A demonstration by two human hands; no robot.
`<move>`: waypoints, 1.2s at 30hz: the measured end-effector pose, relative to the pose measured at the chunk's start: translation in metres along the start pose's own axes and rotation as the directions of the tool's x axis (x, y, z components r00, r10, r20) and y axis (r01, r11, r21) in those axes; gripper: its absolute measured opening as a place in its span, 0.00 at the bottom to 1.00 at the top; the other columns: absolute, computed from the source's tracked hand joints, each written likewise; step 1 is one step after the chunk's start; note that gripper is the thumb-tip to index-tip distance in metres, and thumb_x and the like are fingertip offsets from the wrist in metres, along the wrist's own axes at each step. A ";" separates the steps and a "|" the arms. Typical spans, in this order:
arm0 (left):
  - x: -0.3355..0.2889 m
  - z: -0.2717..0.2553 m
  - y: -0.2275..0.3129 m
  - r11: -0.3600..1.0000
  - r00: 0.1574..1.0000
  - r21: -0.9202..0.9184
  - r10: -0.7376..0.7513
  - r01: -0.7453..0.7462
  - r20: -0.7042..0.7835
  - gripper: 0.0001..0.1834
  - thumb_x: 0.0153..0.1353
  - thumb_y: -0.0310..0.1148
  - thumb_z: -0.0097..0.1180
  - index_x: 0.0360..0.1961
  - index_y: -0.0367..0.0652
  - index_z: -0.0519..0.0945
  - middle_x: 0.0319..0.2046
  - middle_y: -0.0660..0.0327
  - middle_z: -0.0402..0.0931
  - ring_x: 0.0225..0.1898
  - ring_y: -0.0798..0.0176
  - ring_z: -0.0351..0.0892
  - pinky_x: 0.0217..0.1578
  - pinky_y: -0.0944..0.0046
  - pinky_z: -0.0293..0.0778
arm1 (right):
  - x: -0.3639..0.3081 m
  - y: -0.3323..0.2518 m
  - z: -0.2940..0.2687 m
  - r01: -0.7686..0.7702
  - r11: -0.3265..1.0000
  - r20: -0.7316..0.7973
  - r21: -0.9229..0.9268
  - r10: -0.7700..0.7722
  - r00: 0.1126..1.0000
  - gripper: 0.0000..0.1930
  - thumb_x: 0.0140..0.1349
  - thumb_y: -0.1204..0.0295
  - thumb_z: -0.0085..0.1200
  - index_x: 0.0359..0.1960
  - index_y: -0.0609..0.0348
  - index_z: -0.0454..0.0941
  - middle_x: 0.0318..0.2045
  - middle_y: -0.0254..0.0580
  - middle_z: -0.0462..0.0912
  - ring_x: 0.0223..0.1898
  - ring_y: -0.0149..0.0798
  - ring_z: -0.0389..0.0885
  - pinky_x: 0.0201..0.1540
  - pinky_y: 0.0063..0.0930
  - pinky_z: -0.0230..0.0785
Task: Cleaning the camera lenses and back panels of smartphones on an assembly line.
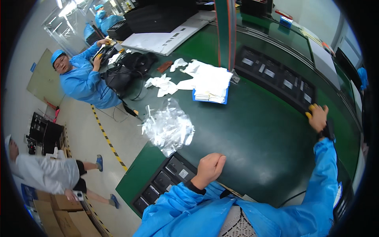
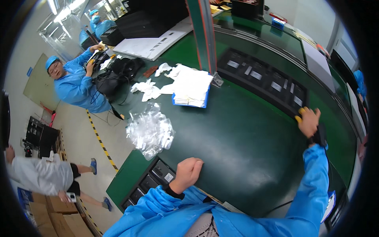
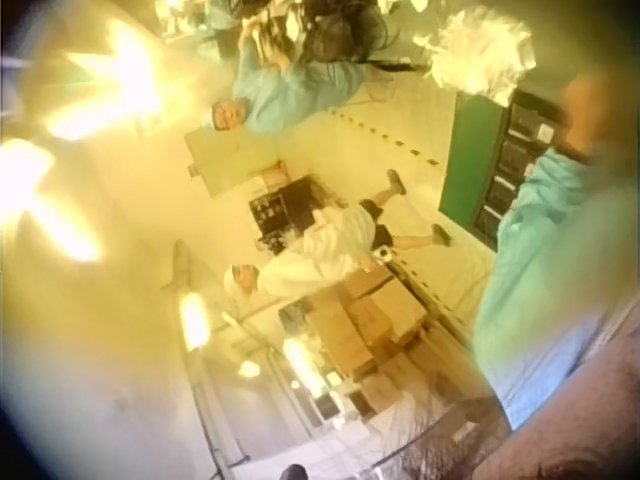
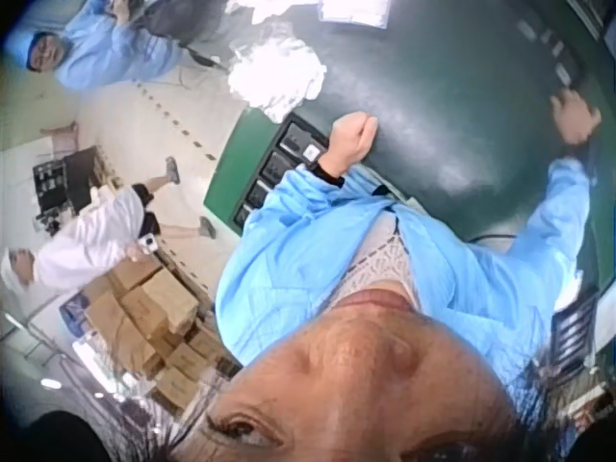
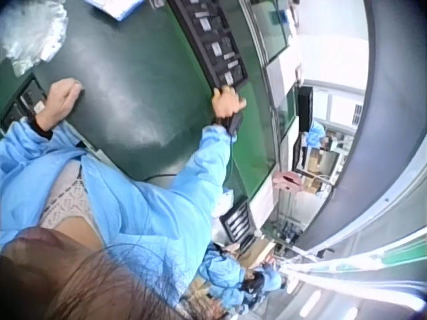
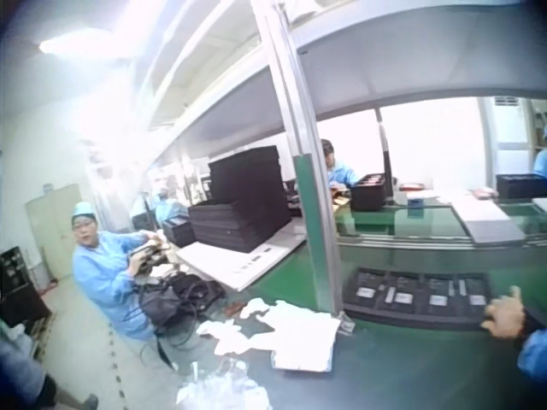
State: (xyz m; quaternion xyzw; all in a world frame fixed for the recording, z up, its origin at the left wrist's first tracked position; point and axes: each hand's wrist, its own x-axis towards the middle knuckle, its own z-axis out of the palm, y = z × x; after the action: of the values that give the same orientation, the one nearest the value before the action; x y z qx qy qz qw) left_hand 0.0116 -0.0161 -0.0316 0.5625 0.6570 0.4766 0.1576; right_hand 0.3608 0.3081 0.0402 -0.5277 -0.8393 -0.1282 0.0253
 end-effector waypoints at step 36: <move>-0.003 0.004 0.017 0.991 0.993 0.079 0.111 -0.108 -0.035 0.17 0.69 0.38 0.50 0.24 0.39 0.73 0.23 0.51 0.73 0.28 0.44 0.75 0.29 0.50 0.71 | -0.304 -0.218 -0.018 -0.038 0.354 0.073 0.935 -0.085 0.994 0.11 0.60 0.64 0.61 0.44 0.43 0.85 0.30 0.43 0.80 0.30 0.46 0.79 0.35 0.40 0.70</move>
State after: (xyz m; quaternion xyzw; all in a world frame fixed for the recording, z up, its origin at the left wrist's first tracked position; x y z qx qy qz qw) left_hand 0.0258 -0.0187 -0.0207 0.5939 0.6459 0.4700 0.0964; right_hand 0.2993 -0.0528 -0.0371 -0.4137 -0.7708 0.4000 0.2734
